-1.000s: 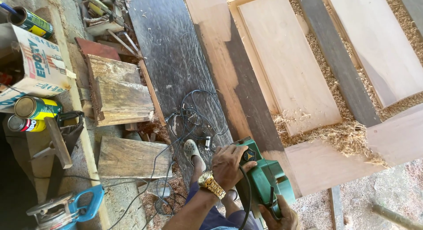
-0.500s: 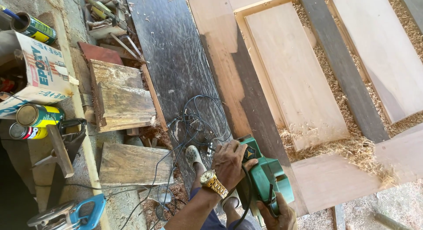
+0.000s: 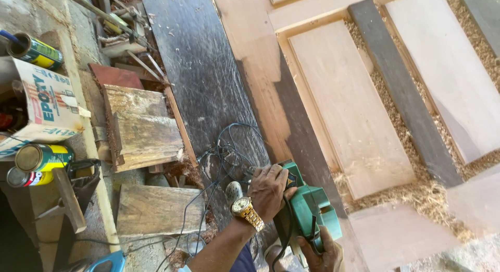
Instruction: Using an electric planer to smooth and level the surface of a wooden panel door.
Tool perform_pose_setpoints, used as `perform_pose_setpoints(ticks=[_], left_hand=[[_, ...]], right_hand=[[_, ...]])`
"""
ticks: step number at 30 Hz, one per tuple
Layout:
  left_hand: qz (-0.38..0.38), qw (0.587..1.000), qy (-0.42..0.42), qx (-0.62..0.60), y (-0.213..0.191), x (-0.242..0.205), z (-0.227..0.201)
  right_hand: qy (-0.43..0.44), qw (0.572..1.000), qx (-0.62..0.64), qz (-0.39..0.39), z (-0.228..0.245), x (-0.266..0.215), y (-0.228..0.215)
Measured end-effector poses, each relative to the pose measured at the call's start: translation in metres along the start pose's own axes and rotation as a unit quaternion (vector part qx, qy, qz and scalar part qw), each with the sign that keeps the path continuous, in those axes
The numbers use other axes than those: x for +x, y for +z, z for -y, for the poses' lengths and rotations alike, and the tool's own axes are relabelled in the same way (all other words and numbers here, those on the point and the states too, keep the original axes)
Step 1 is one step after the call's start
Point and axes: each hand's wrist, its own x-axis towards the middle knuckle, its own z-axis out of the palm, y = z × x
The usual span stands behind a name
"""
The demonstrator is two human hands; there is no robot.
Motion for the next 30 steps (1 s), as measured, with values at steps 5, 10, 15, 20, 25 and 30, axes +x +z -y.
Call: perform_pose_setpoints(ticks=[5,10,15,20,25,30], left_hand=[[0.012,1.000,0.001,0.018,-0.002,0.016,0.019],[0.001,1.000,-0.001,0.017,-0.008,0.030,0.034],[0.006,1.000,-0.008,0.017,-0.016,0.046,0.053],[-0.056,0.998,-0.001,-0.027,-0.021,0.053,0.077],[-0.125,0.991,-0.025,-0.035,-0.014,0.030,0.125],[-0.103,0.985,-0.121,-0.063,-0.015,-0.015,0.177]], right_hand=[[-0.025,1.000,-0.015,-0.011,0.008,0.024,0.008],[-0.101,0.993,-0.013,-0.051,-0.010,0.046,0.024],[-0.083,0.994,0.011,-0.068,0.015,0.063,0.032],[-0.054,0.997,-0.040,-0.046,0.058,0.078,0.030],[-0.039,0.999,-0.023,-0.025,0.112,0.092,0.031],[-0.004,1.000,-0.019,-0.001,0.144,0.112,0.038]])
